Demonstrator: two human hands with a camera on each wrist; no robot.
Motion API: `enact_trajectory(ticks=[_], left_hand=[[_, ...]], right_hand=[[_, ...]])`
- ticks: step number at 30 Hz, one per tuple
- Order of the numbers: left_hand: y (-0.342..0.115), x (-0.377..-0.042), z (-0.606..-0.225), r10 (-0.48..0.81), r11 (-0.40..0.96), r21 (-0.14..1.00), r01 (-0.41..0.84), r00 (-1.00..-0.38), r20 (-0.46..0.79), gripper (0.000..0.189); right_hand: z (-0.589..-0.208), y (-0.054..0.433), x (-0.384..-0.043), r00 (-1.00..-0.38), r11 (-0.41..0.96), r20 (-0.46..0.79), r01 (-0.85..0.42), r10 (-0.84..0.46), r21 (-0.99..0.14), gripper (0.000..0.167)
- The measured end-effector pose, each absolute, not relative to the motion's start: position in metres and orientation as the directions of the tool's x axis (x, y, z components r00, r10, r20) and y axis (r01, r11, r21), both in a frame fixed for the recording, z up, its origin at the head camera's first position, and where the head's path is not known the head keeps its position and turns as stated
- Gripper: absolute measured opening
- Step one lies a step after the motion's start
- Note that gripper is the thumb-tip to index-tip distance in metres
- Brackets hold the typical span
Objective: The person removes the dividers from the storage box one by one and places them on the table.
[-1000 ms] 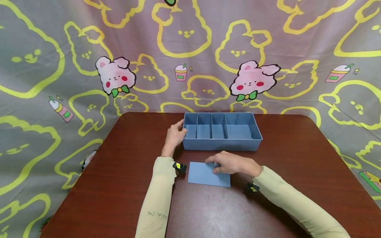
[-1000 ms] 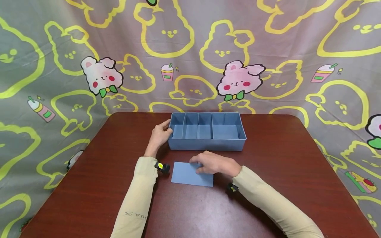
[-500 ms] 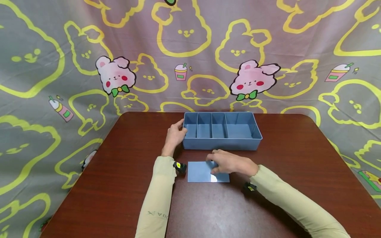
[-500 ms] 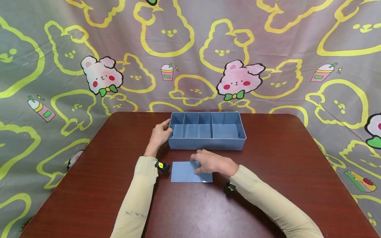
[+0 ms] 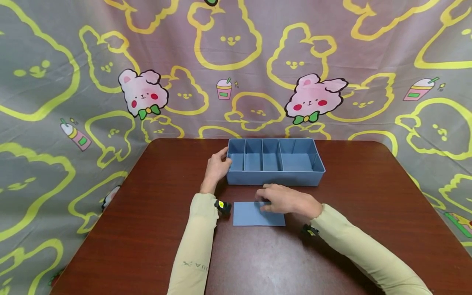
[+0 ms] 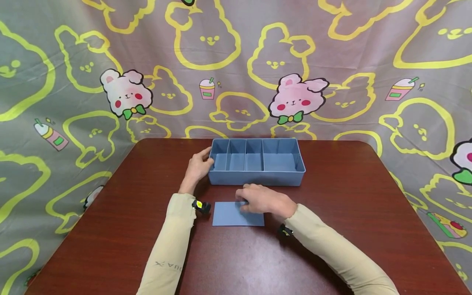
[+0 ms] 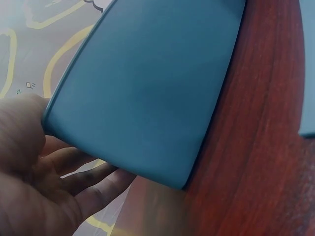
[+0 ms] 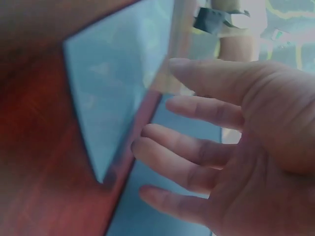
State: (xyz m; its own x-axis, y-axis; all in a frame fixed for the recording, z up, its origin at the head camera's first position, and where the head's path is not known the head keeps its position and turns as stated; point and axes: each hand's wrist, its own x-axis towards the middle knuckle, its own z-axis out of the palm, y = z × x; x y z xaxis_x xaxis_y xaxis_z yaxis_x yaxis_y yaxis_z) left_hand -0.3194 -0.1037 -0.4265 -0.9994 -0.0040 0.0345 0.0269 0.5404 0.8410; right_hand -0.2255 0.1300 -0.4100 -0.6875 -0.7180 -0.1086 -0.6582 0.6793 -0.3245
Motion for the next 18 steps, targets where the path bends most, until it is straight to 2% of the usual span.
enact_trajectory(ticks=[3, 10, 18], left_hand=[[-0.104, -0.319, -0.426, -0.006, 0.540, 0.841, 0.032, -0.999, 0.042, 0.057], [-0.104, -0.318, -0.425, 0.001, 0.540, 0.841, 0.031, -0.999, 0.036, 0.058], [-0.103, -0.317, -0.424, 0.001, 0.535, 0.844, 0.031, -0.999, 0.035, 0.057]], right_hand=[[-0.403, 0.134, -0.229, -0.689, 0.665, -0.061, -0.667, -0.722, -0.334, 0.015], [-0.392, 0.139, -0.237, -0.740, 0.686, 0.040, -0.641, -0.671, -0.345, 0.023], [-0.386, 0.143, -0.244, -0.749, 0.675, 0.159, -0.652, -0.643, -0.345, 0.019]])
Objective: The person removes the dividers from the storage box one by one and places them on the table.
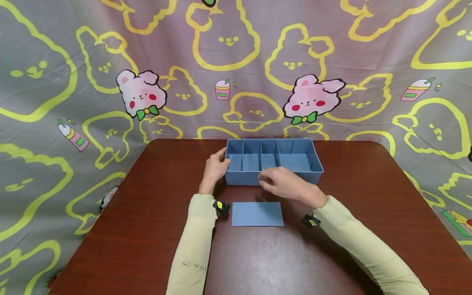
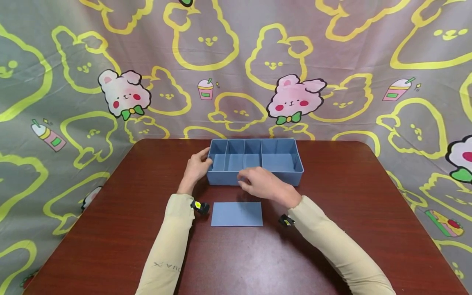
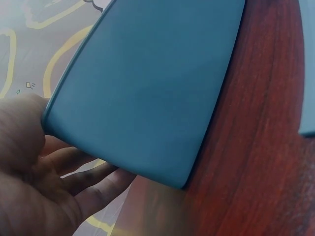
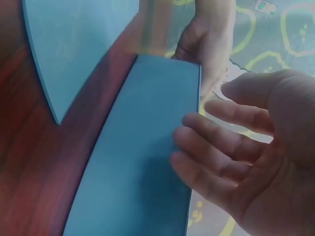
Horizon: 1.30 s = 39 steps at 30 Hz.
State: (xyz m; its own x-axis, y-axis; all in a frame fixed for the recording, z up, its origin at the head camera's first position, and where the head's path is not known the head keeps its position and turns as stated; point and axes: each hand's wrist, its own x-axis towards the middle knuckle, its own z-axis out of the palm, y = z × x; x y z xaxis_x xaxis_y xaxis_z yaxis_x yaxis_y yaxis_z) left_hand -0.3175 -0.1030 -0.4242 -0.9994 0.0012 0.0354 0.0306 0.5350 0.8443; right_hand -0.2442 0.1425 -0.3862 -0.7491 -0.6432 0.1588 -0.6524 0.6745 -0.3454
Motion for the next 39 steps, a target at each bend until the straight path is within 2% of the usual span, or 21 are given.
enact_trajectory(ticks=[9, 15, 23, 39], left_hand=[[-0.103, -0.317, -0.424, -0.015, 0.540, 0.841, 0.027, -0.999, 0.041, 0.057], [-0.103, -0.317, -0.424, -0.019, 0.533, 0.846, 0.018, -0.999, 0.033, 0.057], [-0.104, -0.317, -0.423, -0.006, 0.524, 0.851, 0.014, -1.000, 0.019, 0.057], [-0.103, -0.316, -0.423, -0.004, 0.533, 0.846, 0.023, -1.000, 0.030, 0.056]], right_hand=[[-0.380, 0.151, -0.255, -0.769, 0.678, 0.230, -0.637, -0.597, -0.367, 0.017], [-0.380, 0.159, -0.261, -0.760, 0.681, 0.319, -0.649, -0.566, -0.340, 0.010], [-0.378, 0.167, -0.265, -0.799, 0.726, 0.365, -0.593, -0.477, -0.349, 0.010], [-0.380, 0.170, -0.276, -0.913, 0.829, 0.267, -0.395, -0.308, -0.396, 0.030]])
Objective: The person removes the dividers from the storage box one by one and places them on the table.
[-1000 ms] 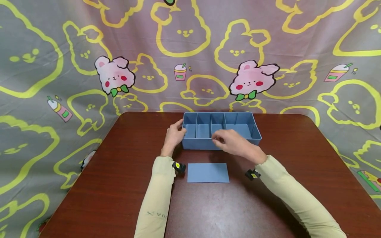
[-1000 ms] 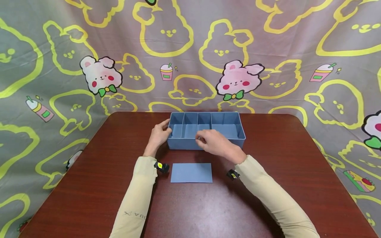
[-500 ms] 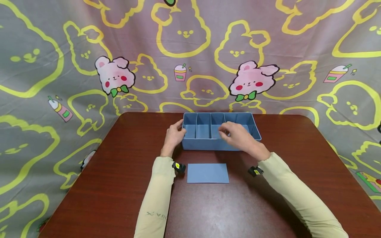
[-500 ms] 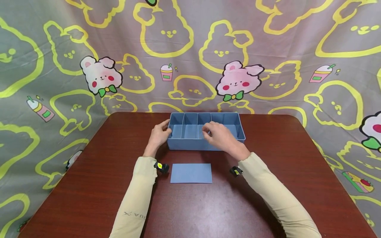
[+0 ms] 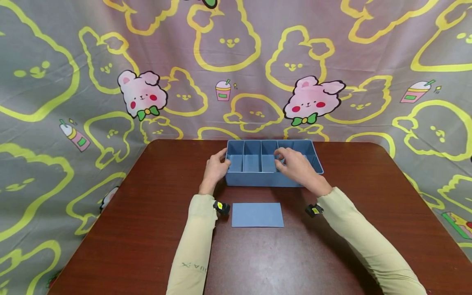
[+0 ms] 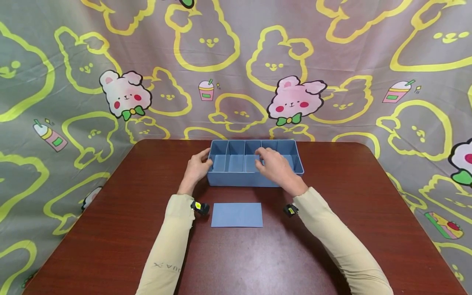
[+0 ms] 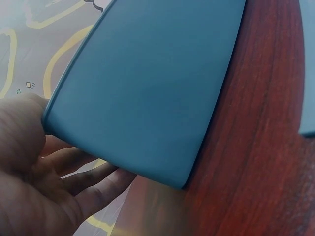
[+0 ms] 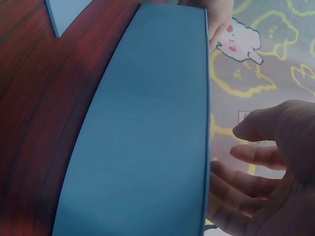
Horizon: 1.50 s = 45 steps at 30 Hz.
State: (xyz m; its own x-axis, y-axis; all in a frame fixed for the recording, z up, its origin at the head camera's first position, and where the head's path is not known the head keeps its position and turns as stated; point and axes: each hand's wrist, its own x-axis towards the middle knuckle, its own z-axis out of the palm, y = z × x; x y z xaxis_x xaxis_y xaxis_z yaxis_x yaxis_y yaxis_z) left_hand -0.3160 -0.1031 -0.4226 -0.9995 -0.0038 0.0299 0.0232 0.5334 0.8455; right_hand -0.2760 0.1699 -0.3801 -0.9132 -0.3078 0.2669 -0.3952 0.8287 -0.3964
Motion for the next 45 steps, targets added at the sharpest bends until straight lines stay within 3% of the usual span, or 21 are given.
enact_trajectory(ticks=[45], left_hand=[[-0.103, -0.317, -0.425, -0.006, 0.526, 0.851, 0.018, -1.000, 0.025, 0.057]], right_hand=[[-0.402, 0.171, -0.303, -0.979, 0.861, 0.048, -0.197, -0.198, -0.469, 0.059]])
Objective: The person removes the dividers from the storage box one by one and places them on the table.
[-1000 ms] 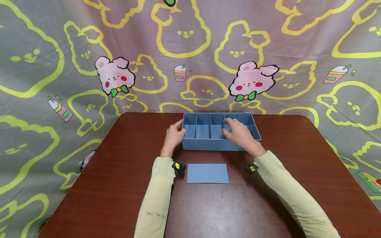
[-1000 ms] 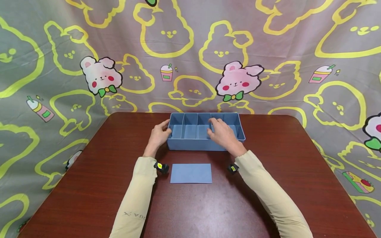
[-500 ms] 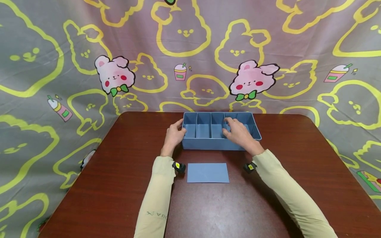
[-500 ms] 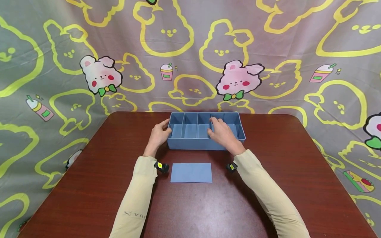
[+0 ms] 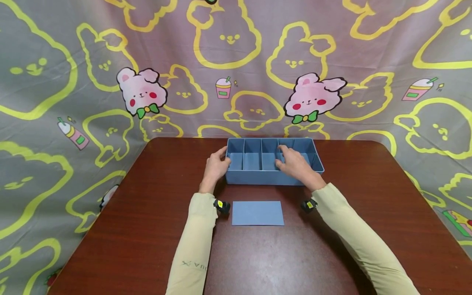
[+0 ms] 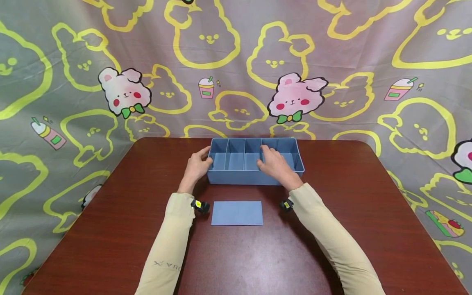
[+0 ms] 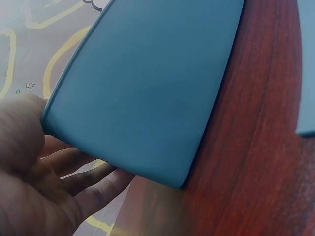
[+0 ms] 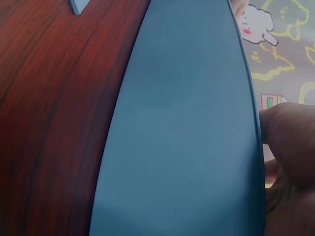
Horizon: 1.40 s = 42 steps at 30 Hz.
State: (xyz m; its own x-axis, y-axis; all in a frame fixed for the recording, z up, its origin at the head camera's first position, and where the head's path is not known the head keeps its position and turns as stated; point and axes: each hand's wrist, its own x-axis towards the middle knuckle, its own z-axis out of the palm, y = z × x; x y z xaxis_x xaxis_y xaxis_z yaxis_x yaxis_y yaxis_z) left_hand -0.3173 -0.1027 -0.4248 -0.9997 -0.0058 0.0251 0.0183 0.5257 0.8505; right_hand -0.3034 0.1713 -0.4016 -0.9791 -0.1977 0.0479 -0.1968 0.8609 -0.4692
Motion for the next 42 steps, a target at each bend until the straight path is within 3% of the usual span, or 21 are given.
enact_trajectory(ticks=[20, 34, 42], left_hand=[[-0.1027, -0.3183, -0.4237, -0.002, 0.524, 0.852, 0.019, -1.000, 0.023, 0.060], [-0.1037, -0.3170, -0.4248, 0.000, 0.515, 0.857, 0.018, -1.000, 0.021, 0.059], [-0.1038, -0.3187, -0.4249, -0.001, 0.516, 0.857, 0.015, -1.000, 0.018, 0.060]], right_hand=[[-0.4029, 0.1698, -0.3067, -0.984, 0.881, -0.053, -0.127, -0.169, -0.456, 0.072], [-0.4001, 0.1669, -0.3089, -0.975, 0.893, -0.142, -0.093, -0.172, -0.441, 0.071], [-0.4008, 0.1686, -0.3095, -0.978, 0.887, -0.128, -0.092, -0.166, -0.452, 0.070]])
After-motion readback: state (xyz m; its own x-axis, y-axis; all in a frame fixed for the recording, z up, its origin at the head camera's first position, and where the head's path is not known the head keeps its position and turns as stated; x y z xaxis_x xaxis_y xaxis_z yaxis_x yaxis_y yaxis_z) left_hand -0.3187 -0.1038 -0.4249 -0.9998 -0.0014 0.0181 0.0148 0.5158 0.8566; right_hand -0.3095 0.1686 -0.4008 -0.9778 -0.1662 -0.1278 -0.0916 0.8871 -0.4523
